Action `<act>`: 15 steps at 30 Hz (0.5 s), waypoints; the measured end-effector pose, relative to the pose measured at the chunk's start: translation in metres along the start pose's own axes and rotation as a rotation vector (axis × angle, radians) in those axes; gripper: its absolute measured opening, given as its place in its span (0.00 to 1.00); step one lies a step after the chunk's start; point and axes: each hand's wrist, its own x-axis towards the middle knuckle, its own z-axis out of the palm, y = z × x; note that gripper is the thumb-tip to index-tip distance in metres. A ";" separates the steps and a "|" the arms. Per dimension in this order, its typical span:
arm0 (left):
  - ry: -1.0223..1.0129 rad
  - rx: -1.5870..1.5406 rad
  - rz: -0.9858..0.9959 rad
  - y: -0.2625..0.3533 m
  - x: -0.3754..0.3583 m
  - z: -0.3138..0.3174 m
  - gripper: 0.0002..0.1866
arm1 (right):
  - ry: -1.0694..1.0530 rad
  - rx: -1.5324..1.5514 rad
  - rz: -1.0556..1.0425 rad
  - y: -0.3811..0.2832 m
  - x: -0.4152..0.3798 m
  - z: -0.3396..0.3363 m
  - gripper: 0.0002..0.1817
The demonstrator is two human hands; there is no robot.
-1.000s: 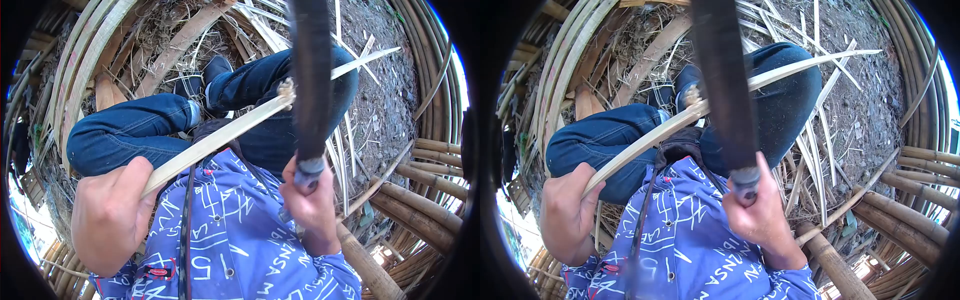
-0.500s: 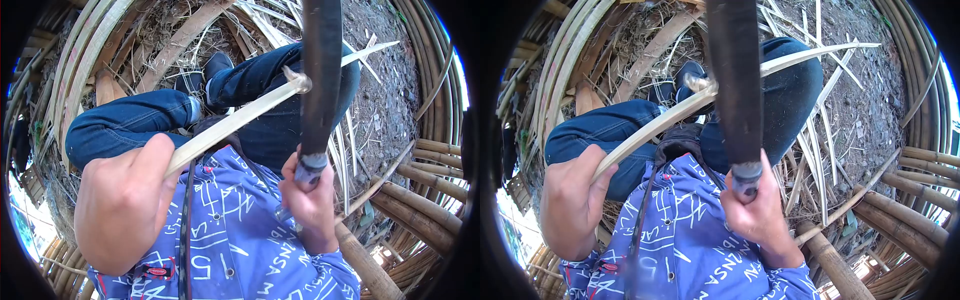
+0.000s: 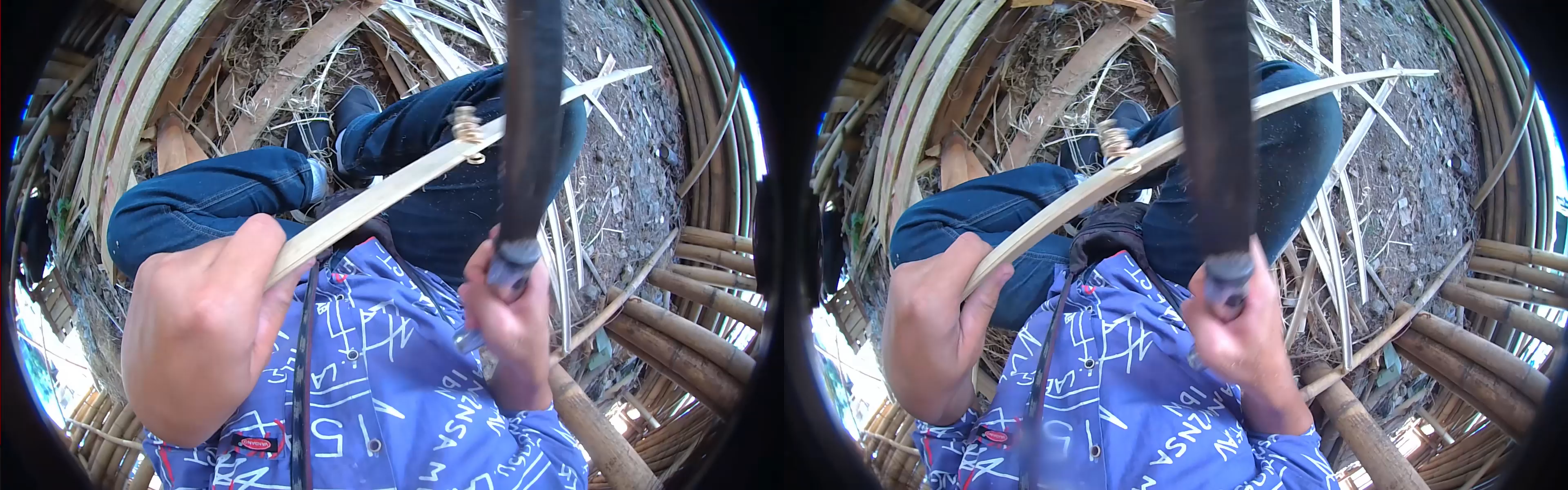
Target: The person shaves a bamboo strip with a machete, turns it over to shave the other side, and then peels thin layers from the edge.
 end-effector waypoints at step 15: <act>-0.115 -0.094 0.056 0.003 0.005 -0.005 0.05 | 0.054 0.029 0.048 -0.005 0.001 0.002 0.27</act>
